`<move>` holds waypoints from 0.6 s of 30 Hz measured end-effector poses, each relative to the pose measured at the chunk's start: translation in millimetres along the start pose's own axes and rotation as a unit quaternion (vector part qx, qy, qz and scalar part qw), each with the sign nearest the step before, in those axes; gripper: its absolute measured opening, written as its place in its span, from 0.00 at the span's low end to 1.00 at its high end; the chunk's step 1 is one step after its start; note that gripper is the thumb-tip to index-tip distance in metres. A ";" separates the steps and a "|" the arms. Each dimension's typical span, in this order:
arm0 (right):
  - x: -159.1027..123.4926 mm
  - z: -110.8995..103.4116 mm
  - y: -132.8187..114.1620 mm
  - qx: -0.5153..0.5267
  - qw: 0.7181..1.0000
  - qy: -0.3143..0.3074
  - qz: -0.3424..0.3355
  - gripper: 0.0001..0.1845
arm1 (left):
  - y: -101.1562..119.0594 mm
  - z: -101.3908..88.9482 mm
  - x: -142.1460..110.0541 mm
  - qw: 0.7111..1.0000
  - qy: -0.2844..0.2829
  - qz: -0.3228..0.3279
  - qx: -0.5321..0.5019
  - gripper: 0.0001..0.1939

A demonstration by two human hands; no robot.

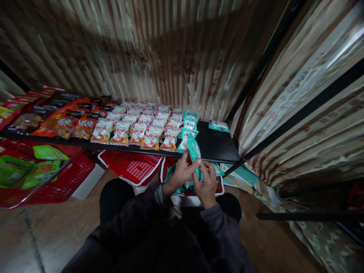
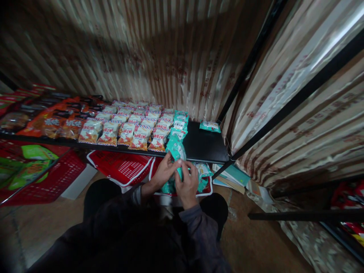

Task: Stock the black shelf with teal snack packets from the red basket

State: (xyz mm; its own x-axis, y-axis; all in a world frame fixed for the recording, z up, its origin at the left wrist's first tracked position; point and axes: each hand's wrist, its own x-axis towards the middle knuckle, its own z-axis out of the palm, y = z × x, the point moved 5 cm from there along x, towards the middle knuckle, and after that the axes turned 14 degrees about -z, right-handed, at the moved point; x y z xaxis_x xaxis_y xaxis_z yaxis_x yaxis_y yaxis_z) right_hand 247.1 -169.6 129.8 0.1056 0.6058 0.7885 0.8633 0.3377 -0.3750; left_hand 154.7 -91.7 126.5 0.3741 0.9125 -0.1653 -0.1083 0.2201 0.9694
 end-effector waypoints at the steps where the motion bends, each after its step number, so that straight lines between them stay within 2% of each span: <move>1: -1.4 1.9 -5.9 -0.022 1.000 -0.011 -0.017 0.18 | 1.0 -1.1 -0.5 1.000 0.012 -0.003 -0.013 0.25; 4: -8.2 8.9 -18.1 -0.023 0.997 -0.051 -0.047 0.19 | -2.8 -11.9 1.8 0.996 0.066 -0.030 -0.048 0.19; 6: -13.2 10.0 -18.3 0.008 0.998 -0.053 -0.037 0.20 | -12.7 -20.5 7.2 0.990 0.077 -0.070 -0.093 0.19; 8: -17.7 7.1 -8.3 0.031 0.999 -0.016 0.019 0.21 | -24.9 -26.7 14.0 0.981 0.060 -0.107 -0.152 0.22; 10: -23.9 4.6 11.0 0.067 0.989 0.039 0.128 0.24 | -35.7 -30.2 19.5 0.970 0.034 -0.129 -0.205 0.24; 12: -32.5 10.7 31.1 0.163 0.952 0.064 0.253 0.29 | -43.0 -31.3 22.6 0.960 0.010 -0.139 -0.242 0.24; 14: -41.2 23.6 43.2 0.286 0.889 0.059 0.352 0.31 | -47.4 -30.7 23.5 0.953 -0.005 -0.149 -0.263 0.23; 16: -48.6 34.4 46.8 0.371 0.830 0.055 0.413 0.30 | -49.7 -29.5 23.2 0.947 -0.012 -0.166 -0.276 0.23; 18: -54.7 39.6 47.3 0.404 0.794 0.067 0.450 0.28 | -49.6 -28.4 22.2 0.941 -0.015 -0.181 -0.285 0.23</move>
State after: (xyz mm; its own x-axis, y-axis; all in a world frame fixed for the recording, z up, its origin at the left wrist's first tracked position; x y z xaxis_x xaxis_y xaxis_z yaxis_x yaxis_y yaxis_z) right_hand 262.6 -158.2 49.5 0.5988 0.7994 0.0480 -0.1840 0.1957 -0.9632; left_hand 142.2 -72.6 69.6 0.5059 0.7340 -0.4532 -0.4424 0.6718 0.5941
